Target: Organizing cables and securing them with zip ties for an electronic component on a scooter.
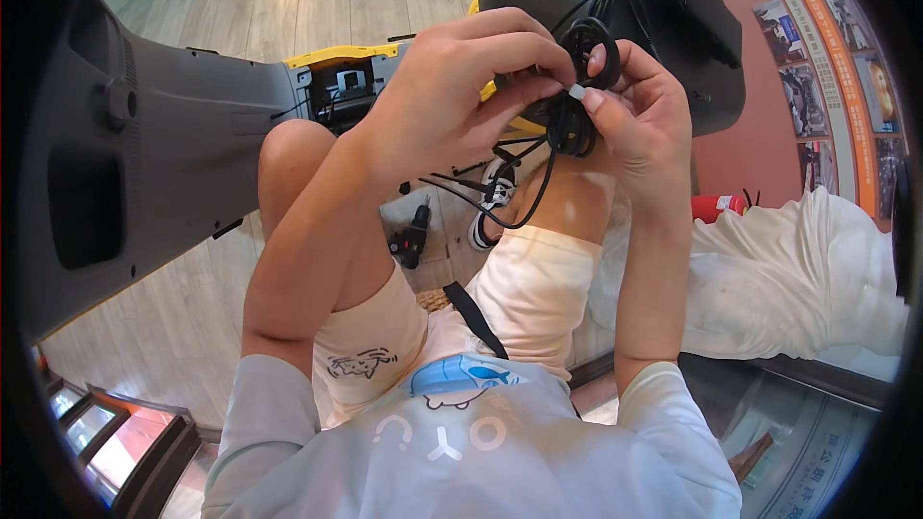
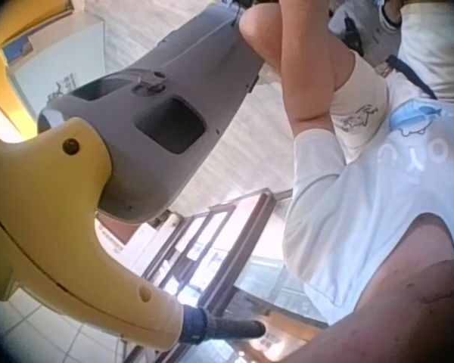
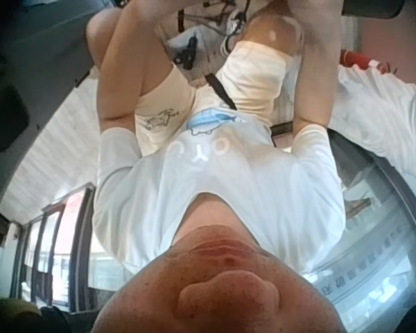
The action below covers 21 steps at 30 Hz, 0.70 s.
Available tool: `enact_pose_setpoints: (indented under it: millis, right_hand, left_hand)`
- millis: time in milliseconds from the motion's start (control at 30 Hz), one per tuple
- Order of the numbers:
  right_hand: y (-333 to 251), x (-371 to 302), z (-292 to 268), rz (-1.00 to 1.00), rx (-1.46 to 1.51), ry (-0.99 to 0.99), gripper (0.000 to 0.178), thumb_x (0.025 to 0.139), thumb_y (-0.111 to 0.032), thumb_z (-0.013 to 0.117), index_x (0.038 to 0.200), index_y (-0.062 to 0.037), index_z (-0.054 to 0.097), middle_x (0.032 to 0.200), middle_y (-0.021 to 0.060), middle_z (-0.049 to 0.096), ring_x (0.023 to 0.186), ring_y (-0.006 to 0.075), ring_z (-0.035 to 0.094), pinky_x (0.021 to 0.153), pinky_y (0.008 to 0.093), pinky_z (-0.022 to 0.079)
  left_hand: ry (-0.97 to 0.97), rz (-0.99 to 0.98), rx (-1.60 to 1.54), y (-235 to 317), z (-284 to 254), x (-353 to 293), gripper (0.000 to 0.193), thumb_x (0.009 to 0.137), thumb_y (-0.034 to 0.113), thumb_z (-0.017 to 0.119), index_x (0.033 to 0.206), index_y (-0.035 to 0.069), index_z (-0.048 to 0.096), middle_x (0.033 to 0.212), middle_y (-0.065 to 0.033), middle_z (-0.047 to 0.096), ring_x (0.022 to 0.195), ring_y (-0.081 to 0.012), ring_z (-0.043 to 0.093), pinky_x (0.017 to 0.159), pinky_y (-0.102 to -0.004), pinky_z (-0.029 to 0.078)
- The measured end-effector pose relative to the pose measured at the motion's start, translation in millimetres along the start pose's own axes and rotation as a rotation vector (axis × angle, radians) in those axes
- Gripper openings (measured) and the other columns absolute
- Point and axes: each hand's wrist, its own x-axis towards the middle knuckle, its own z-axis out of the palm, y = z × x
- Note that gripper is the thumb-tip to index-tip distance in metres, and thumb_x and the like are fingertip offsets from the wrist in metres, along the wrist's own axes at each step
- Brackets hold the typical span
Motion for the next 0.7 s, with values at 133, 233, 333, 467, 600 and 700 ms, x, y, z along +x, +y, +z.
enact_pose_setpoints:
  millis: [133, 233, 333, 467, 600, 700]
  right_hand:
    - [4.0, 0.0, -4.8, 0.009, 0.071, -0.006, 0.021, 0.084, 0.001, 0.063, 0.104, 0.0001, 0.056, 0.094, 0.0041, 0.063, 0.081, 0.0036, 0.060, 0.073, 0.0169, 0.049]
    - [3.8, 0.8, -6.6, 0.040, 0.083, -0.028, 0.019, 0.085, 0.000, 0.063, 0.103, -0.0013, 0.056, 0.091, 0.0013, 0.061, 0.077, 0.0017, 0.056, 0.069, 0.0155, 0.046]
    - [5.3, 0.6, -16.8, 0.073, 0.052, -0.081, 0.018, 0.085, -0.001, 0.062, 0.102, -0.0025, 0.055, 0.087, -0.0024, 0.057, 0.071, -0.0014, 0.049, 0.063, 0.0134, 0.041]
    - [9.7, 0.5, -20.1, 0.081, 0.016, -0.137, 0.018, 0.085, -0.002, 0.062, 0.101, -0.0030, 0.055, 0.085, -0.0056, 0.052, 0.066, -0.0044, 0.038, 0.058, 0.0119, 0.033]
    - [10.8, -0.8, -14.8, 0.062, 0.046, -0.093, 0.017, 0.085, -0.002, 0.062, 0.101, -0.0030, 0.055, 0.084, -0.0059, 0.051, 0.064, -0.0045, 0.037, 0.056, 0.0122, 0.031]
    - [9.2, -1.0, -16.0, 0.066, 0.000, -0.085, 0.018, 0.085, -0.003, 0.063, 0.101, -0.0029, 0.054, 0.084, -0.0058, 0.051, 0.064, -0.0042, 0.037, 0.055, 0.0125, 0.031]
  left_hand:
    - [0.007, 0.067, 0.097, -3.6, 1.0, 0.6, 0.016, 0.079, -0.003, 0.072, 0.094, -0.001, 0.068, 0.093, -0.0090, 0.066, 0.079, -0.0213, 0.066, 0.070, -0.0286, 0.053]
    - [0.009, 0.094, 0.167, -2.1, 2.5, 0.5, 0.019, 0.077, -0.002, 0.075, 0.094, 0.001, 0.068, 0.091, -0.0078, 0.066, 0.077, -0.0219, 0.065, 0.069, -0.0291, 0.053]
    - [0.002, 0.157, 0.225, -2.2, 6.5, 0.2, 0.020, 0.074, 0.000, 0.077, 0.092, 0.003, 0.068, 0.087, -0.0065, 0.066, 0.076, -0.0211, 0.065, 0.067, -0.0296, 0.052]
    - [-0.023, 0.151, 0.306, -0.5, 10.8, -1.7, 0.025, 0.069, 0.004, 0.079, 0.089, 0.004, 0.064, 0.081, -0.0044, 0.064, 0.074, -0.0201, 0.064, 0.064, -0.0306, 0.051]
    - [-0.045, 0.139, 0.323, 2.1, 13.6, 0.3, 0.030, 0.067, 0.005, 0.078, 0.091, 0.005, 0.059, 0.078, -0.0041, 0.061, 0.073, -0.0207, 0.062, 0.063, -0.0309, 0.050]
    - [-0.043, 0.139, 0.346, 1.4, 15.4, 1.3, 0.033, 0.066, 0.004, 0.077, 0.093, 0.005, 0.058, 0.079, -0.0044, 0.060, 0.073, -0.0213, 0.062, 0.064, -0.0311, 0.050]
